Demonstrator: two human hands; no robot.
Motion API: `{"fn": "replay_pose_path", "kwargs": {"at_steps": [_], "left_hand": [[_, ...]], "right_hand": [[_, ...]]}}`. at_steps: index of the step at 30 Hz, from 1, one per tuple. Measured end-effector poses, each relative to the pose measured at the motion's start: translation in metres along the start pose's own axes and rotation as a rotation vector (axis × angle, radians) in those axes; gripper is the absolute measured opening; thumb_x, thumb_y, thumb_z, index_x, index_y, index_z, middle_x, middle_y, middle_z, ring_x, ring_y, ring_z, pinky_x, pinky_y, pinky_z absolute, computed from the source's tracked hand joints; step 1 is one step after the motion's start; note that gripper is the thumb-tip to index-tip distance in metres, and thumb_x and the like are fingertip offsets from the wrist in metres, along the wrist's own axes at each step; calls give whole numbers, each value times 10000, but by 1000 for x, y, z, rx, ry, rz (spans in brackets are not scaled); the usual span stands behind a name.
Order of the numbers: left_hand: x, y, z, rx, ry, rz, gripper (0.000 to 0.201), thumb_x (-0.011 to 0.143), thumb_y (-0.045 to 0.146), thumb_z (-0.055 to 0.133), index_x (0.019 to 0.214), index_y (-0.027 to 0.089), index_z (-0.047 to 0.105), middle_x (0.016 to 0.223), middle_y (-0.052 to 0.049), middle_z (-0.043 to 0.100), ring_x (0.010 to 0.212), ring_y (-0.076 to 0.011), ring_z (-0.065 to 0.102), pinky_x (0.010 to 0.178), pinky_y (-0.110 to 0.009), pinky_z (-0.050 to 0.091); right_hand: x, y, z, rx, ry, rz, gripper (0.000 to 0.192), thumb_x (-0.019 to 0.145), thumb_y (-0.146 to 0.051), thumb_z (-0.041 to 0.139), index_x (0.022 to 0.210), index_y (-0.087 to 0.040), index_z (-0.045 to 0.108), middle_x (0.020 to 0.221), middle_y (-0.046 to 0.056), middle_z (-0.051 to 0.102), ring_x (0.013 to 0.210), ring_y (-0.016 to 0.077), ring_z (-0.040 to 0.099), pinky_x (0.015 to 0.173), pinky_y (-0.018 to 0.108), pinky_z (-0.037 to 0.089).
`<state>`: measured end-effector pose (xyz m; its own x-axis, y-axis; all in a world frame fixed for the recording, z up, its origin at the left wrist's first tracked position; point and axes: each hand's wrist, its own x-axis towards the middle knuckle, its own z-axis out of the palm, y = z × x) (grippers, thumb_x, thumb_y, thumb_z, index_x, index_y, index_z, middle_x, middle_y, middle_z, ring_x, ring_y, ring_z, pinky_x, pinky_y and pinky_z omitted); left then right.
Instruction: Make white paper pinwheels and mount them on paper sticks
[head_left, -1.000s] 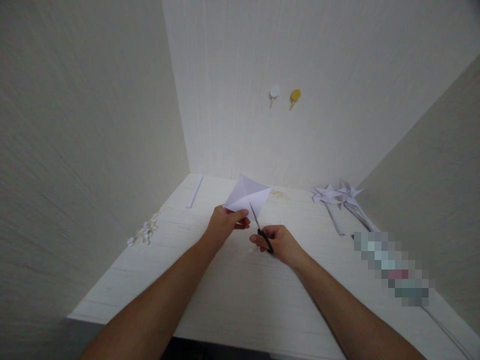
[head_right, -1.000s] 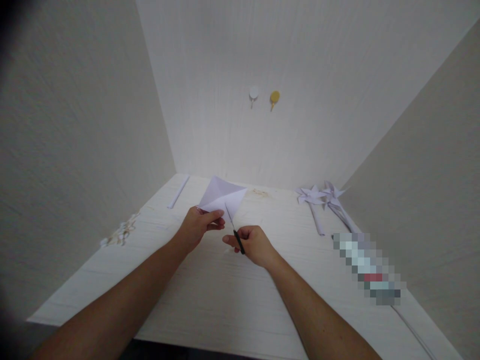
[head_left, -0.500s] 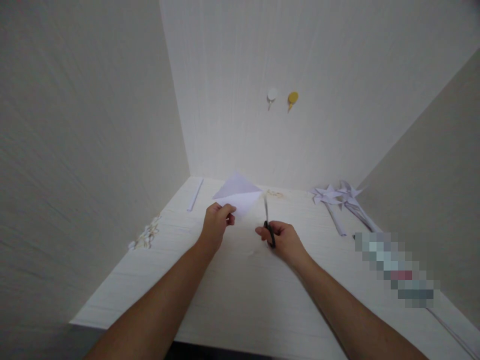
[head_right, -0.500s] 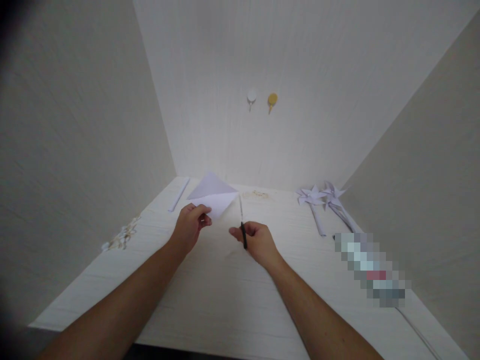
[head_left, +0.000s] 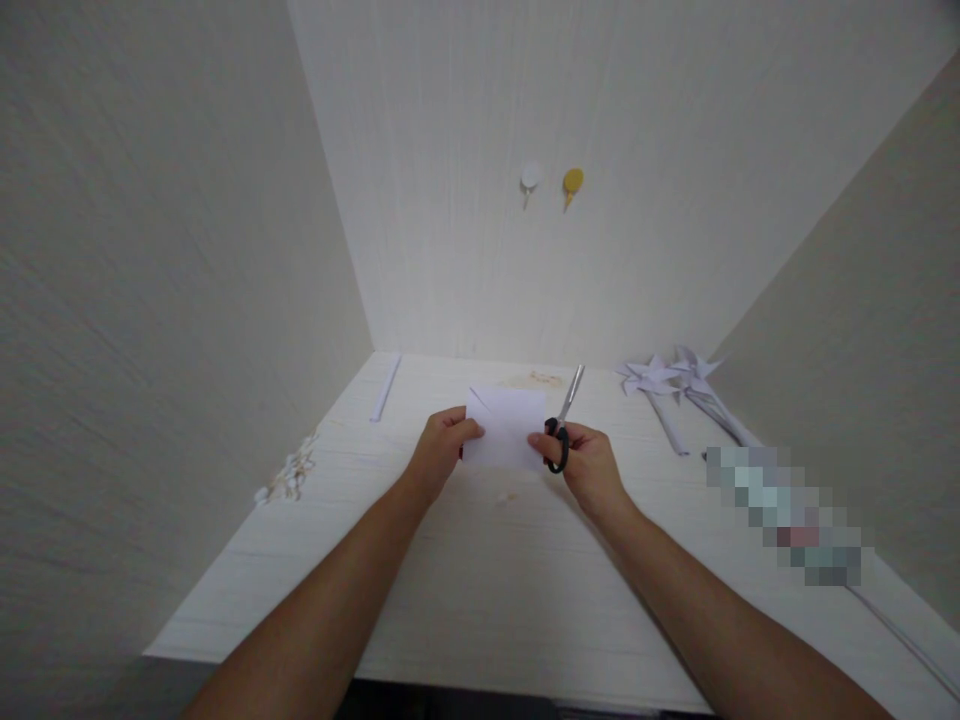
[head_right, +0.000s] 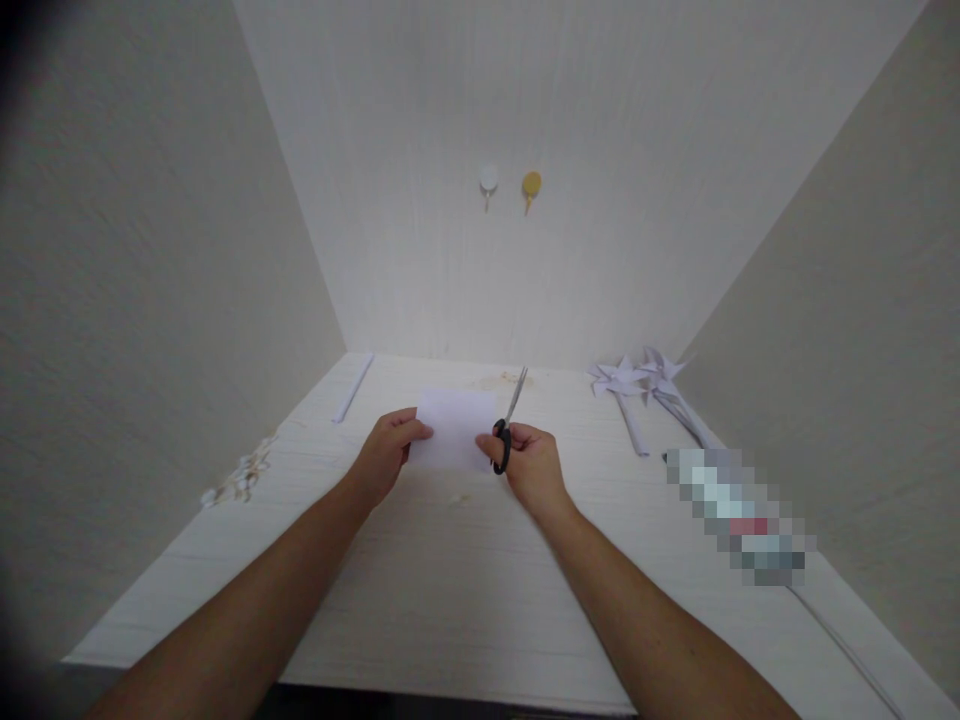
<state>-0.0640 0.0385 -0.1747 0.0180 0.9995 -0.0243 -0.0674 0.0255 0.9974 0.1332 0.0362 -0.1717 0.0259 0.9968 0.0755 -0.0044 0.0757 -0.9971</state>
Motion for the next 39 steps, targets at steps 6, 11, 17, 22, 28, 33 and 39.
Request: {"fn": "replay_pose_path", "kwargs": {"at_steps": [6,11,17,22,28,33,39], "left_hand": [[-5,2,9,31,-16,9,308,603,427,825,705,158,716,650,-40,685,599,-162,608,593,-290,493],[-13,-9,26,77,45,48,341,660,452,821,567,172,651,550,-25,644,552,-158,578,595,-308,484],[-13,-8,31,69,207,99,244,652,379,837,665,164,720,576,-6,677,567,-152,597,605,-295,505],[-10,-5,32,-7,226,69,271,588,320,873,749,150,737,603,-10,712,560,-166,644,600,-305,556],[-7,-10,29,-74,92,10,308,582,340,873,745,121,731,653,-62,742,580,-187,675,622,-346,594],[-7,-11,27,-78,24,4,346,650,437,837,733,112,748,644,-77,729,574,-184,667,634,-357,595],[-8,-11,24,-9,-22,38,327,695,440,814,650,123,747,622,-78,719,576,-169,644,625,-317,551]], "right_hand": [[1,4,0,100,64,-27,375,605,-453,882,535,-183,630,541,-25,559,543,116,453,537,270,348],[0,6,2,186,55,-33,364,656,-466,835,553,-196,614,536,-30,563,522,114,465,537,272,380],[3,6,-1,162,-6,18,359,601,-479,878,560,-173,694,536,23,665,507,135,554,508,264,430],[3,5,-5,140,-17,30,327,613,-453,863,569,-176,695,535,24,674,498,133,563,507,259,436],[5,10,-8,142,-16,2,313,644,-407,857,534,-176,678,536,22,656,522,121,524,535,265,405],[5,14,-5,181,-12,-10,305,647,-398,873,560,-176,682,557,18,656,545,132,546,570,280,424],[3,12,-2,165,-2,-12,326,645,-434,876,580,-176,688,568,26,660,553,142,555,571,290,437]]}}
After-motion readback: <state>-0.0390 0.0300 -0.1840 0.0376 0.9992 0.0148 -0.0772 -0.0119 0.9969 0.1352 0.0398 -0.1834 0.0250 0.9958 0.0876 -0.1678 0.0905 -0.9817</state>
